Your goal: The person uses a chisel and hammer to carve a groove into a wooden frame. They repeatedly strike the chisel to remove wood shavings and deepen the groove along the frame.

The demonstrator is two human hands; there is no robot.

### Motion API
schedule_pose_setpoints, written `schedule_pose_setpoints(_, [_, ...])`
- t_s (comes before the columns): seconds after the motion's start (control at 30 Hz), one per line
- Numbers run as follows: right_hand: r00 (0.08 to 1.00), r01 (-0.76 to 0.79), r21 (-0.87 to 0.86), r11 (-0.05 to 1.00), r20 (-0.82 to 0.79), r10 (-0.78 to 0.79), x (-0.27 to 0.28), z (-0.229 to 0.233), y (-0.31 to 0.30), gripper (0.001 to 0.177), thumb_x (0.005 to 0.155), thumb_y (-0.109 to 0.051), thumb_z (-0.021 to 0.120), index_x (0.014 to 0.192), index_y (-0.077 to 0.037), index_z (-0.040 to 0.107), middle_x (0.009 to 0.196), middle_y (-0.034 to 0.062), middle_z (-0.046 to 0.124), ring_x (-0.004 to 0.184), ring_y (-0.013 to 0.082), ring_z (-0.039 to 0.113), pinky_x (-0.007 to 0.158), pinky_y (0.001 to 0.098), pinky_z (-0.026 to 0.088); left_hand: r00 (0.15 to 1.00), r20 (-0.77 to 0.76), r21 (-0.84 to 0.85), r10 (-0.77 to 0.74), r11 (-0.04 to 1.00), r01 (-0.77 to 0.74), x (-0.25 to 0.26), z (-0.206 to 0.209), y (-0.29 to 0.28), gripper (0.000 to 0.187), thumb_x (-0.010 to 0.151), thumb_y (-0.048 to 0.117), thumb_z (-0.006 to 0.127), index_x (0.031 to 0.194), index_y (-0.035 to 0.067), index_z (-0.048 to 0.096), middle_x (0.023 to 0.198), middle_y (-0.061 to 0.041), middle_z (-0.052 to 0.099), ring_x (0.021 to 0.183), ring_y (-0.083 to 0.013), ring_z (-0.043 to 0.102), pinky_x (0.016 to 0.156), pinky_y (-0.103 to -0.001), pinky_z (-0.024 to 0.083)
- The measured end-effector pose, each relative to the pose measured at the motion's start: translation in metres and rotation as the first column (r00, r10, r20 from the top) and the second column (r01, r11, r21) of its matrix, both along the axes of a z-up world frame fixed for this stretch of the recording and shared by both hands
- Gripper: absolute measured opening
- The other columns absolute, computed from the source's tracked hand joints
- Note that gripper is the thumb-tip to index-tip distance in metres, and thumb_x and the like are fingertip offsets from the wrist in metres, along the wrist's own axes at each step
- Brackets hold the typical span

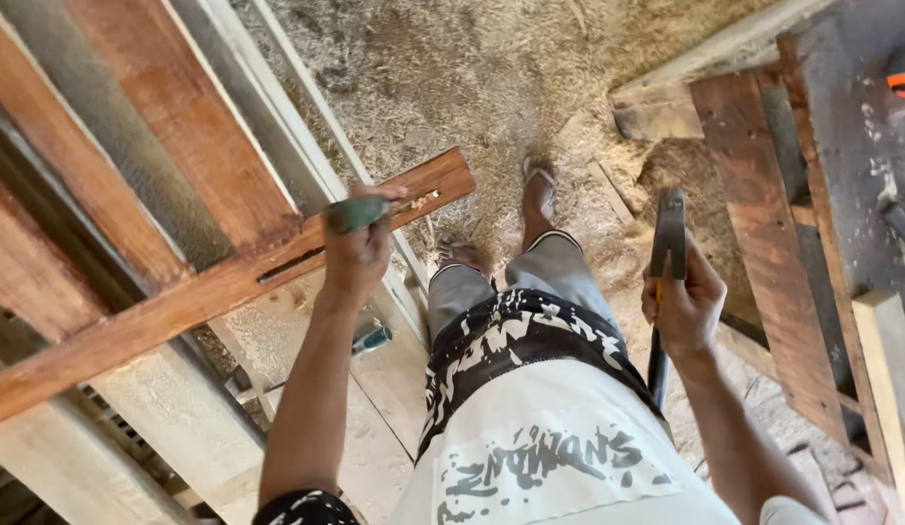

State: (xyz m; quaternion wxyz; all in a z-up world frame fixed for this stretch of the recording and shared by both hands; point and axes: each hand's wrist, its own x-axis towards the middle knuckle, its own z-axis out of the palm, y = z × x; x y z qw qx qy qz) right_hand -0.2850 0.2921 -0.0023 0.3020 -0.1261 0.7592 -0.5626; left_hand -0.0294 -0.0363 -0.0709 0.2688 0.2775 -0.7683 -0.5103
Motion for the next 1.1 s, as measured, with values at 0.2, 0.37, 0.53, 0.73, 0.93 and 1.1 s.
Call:
schedule_pose_setpoints(0.2, [0.999,-0.003,0.045,0.999,0.039,0.001,0.009,-0.009,-0.006,0.035,0.11,-0.014,0.053,0.143,-0.005,0.056,0.071,0.0013,0.058,0.044,0.0062,0.05,0.034,0.0224,0.038,0.991,0.113,-0.041,-0.072,0.996,0.077,-0.015,0.014,-0.003,0.037,0.092,-0.016,0.06,0.116,0.011,0.062,0.105,-0.01,0.074,0.093,-0.0208,0.075,0.078,-0.032,0.064])
schedule_pose_setpoints(0.37, [0.999,-0.054,0.077,0.996,0.001,0.054,0.01,0.003,-0.019,0.046,0.108,-0.013,0.055,0.152,-0.004,0.053,0.07,-0.0003,0.056,0.046,0.0045,0.05,0.038,0.0206,0.038,0.993,0.094,-0.064,-0.07,0.995,0.077,-0.021,0.009,-0.003,0.039,0.09,-0.018,0.056,0.115,0.011,0.064,0.104,-0.012,0.075,0.097,-0.0226,0.075,0.083,-0.034,0.064])
schedule_pose_setpoints(0.53, [0.994,-0.091,0.043,0.995,-0.052,0.094,0.009,0.001,-0.021,0.046,0.108,-0.013,0.055,0.152,-0.001,0.05,0.068,-0.0001,0.058,0.046,0.004,0.052,0.036,0.0201,0.041,0.98,0.181,-0.023,-0.079,0.996,0.084,-0.025,0.001,-0.003,0.032,0.094,-0.014,0.058,0.112,0.012,0.064,0.102,-0.011,0.076,0.089,-0.0207,0.076,0.076,-0.031,0.066])
schedule_pose_setpoints(0.73, [0.991,-0.106,0.02,0.994,-0.079,0.107,0.009,0.0,-0.023,0.046,0.108,-0.012,0.055,0.152,0.0,0.05,0.068,-0.0005,0.059,0.046,0.0036,0.052,0.036,0.0197,0.04,0.99,0.123,-0.105,-0.068,0.991,0.081,-0.024,0.003,-0.003,0.028,0.094,-0.01,0.062,0.114,0.011,0.063,0.104,-0.012,0.076,0.094,-0.0251,0.076,0.08,-0.036,0.065])
schedule_pose_setpoints(0.93, [0.988,-0.122,0.022,0.992,-0.096,0.124,0.011,-0.006,-0.019,0.047,0.108,-0.012,0.057,0.153,0.0,0.051,0.07,0.0009,0.062,0.048,0.0032,0.052,0.039,0.0191,0.04,0.964,0.249,-0.043,-0.095,0.993,0.109,-0.023,0.007,-0.003,0.033,0.091,-0.011,0.059,0.114,0.012,0.063,0.096,-0.011,0.076,0.08,-0.0245,0.077,0.07,-0.035,0.064])
schedule_pose_setpoints(1.1, [0.919,-0.264,0.036,0.964,-0.295,0.263,0.007,-0.002,-0.029,0.047,0.11,-0.011,0.056,0.154,0.005,0.048,0.101,0.0089,0.072,0.076,0.0065,0.065,0.059,0.0205,0.052,0.956,0.286,-0.19,-0.065,0.974,0.123,-0.028,0.002,-0.003,0.023,0.095,-0.004,0.064,0.114,0.009,0.062,0.084,-0.014,0.072,0.075,-0.03,0.074,0.066,-0.039,0.063])
